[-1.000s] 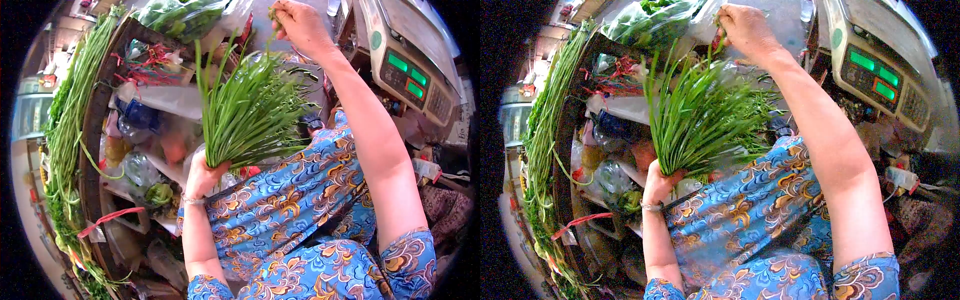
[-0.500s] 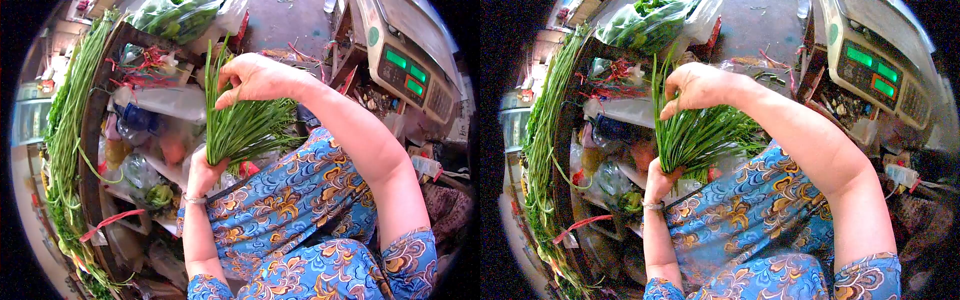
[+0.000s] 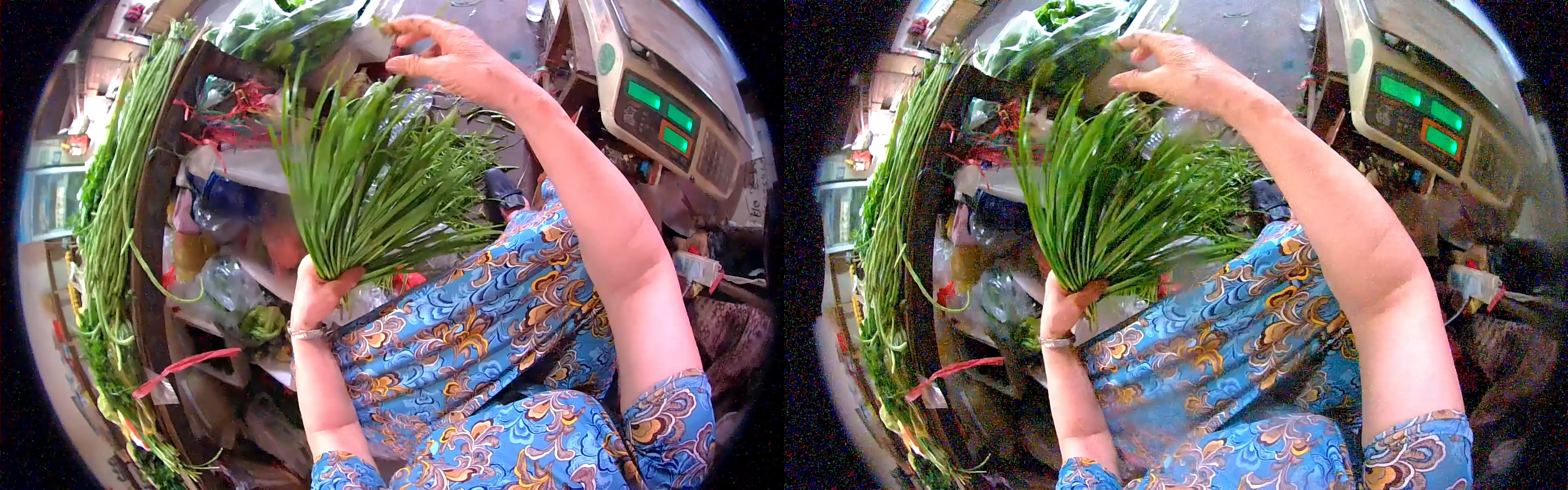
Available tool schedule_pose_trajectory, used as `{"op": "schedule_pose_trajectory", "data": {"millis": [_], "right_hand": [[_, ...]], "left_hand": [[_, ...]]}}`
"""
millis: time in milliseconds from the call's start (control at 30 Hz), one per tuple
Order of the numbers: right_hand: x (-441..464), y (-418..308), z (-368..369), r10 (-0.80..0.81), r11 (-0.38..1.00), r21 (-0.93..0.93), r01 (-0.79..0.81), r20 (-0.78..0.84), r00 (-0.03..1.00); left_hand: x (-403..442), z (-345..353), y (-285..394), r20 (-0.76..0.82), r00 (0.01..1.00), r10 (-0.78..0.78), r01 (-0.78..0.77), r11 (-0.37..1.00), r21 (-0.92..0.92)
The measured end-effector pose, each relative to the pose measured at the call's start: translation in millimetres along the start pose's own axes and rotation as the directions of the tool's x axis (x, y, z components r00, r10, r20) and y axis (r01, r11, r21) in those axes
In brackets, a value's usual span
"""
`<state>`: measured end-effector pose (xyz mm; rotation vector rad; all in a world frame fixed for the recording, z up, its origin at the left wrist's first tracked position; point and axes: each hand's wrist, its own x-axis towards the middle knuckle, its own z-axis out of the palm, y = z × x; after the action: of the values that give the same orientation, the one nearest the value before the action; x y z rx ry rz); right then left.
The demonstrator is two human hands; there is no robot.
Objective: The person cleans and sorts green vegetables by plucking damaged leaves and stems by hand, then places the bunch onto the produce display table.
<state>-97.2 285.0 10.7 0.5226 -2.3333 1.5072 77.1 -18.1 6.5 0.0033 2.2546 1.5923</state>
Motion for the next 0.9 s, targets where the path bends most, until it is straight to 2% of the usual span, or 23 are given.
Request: {"op": "schedule_pose_trajectory", "data": {"millis": [33, 67, 133, 200, 267, 300, 367, 400, 467, 533, 600, 633, 700, 733, 767, 800, 833, 900], "right_hand": [[-2, -3, -2, 0.141, 0.984, 0.085, -0.157, 0.168, 0.976], [-5, -7, -3, 0.144, 0.984, 0.085, -0.159, 0.162, 0.976], [-9, -21, -4, 0.333, 0.878, 0.186, -0.44, 0.422, 0.843], [-9, -18, 2, 0.246, 0.908, 0.198, -0.37, 0.462, 0.852], [-4, -8, 8, 0.21, 0.944, 0.174, -0.281, 0.344, 0.915], [-4, -5, 11, 0.212, 0.943, 0.173, -0.283, 0.342, 0.916], [-3, 0, 14, 0.077, 0.991, 0.101, -0.09, 0.125, 0.989], [-3, 0, 13, 0.08, 0.991, 0.1, -0.093, 0.123, 0.989], [-3, -1, 10, -0.021, 0.997, -0.073, 0.02, -0.017, 1.0], [-2, -6, 8, 0.01, 0.99, -0.142, -0.014, -0.029, 1.0], [-1, -2, 8, -0.089, 0.924, -0.379, 0.05, -0.086, 0.992], [1, 0, 2, -0.09, 0.924, -0.379, 0.052, -0.085, 0.992], [8, 11, -20, -0.061, 0.921, -0.389, -0.037, -0.235, 0.97], [16, 17, -29, -0.103, 0.887, -0.461, -0.024, -0.248, 0.963], [13, 21, -31, 0.08, 0.972, -0.206, -0.113, -0.165, 0.983], [10, 14, -32, 0.23, 0.972, 0.05, -0.228, -0.032, 0.973], [6, 10, -25, 0.227, 0.973, 0.05, -0.225, -0.03, 0.974], [-1, 4, -7, 0.184, 0.864, 0.455, -0.216, 0.114, 0.976]], "left_hand": [[0, -1, -1, 0.008, 1.0, -0.008, 0.008, 0.999, -0.043], [0, -4, -4, 0.013, 1.0, -0.007, 0.007, 0.999, -0.039], [-1, -11, -8, 0.078, 0.996, -0.043, 0.052, 0.991, -0.12], [-1, -11, -8, 0.094, 0.992, -0.079, 0.092, 0.985, -0.145], [-1, -9, -7, 0.11, 0.992, -0.054, 0.072, 0.984, -0.162], [-2, -8, -7, 0.113, 0.992, -0.055, 0.073, 0.984, -0.161], [-1, -6, -6, 0.124, 0.991, -0.057, 0.078, 0.982, -0.174], [-1, -5, -5, 0.129, 0.99, -0.059, 0.082, 0.98, -0.179], [-2, -3, -3, 0.134, 0.99, -0.054, 0.078, 0.981, -0.18], [-1, -3, -3, 0.133, 0.99, -0.046, 0.07, 0.98, -0.184], [-2, -6, -5, 0.178, 0.983, -0.051, 0.09, 0.972, -0.217], [-4, -6, -4, 0.177, 0.983, -0.051, 0.09, 0.972, -0.218], [-9, -5, -2, 0.118, 0.992, -0.051, 0.079, 0.967, -0.24], [-10, -8, -3, 0.115, 0.992, -0.052, 0.078, 0.968, -0.238], [-11, -12, -7, 0.101, 0.993, -0.06, 0.084, 0.965, -0.247], [-11, -17, -11, 0.085, 0.994, -0.066, 0.086, 0.962, -0.259], [-9, -19, -14, 0.075, 0.995, -0.072, 0.088, 0.965, -0.246], [-9, -16, -9, 0.067, 0.995, -0.071, 0.087, 0.956, -0.28]]}}
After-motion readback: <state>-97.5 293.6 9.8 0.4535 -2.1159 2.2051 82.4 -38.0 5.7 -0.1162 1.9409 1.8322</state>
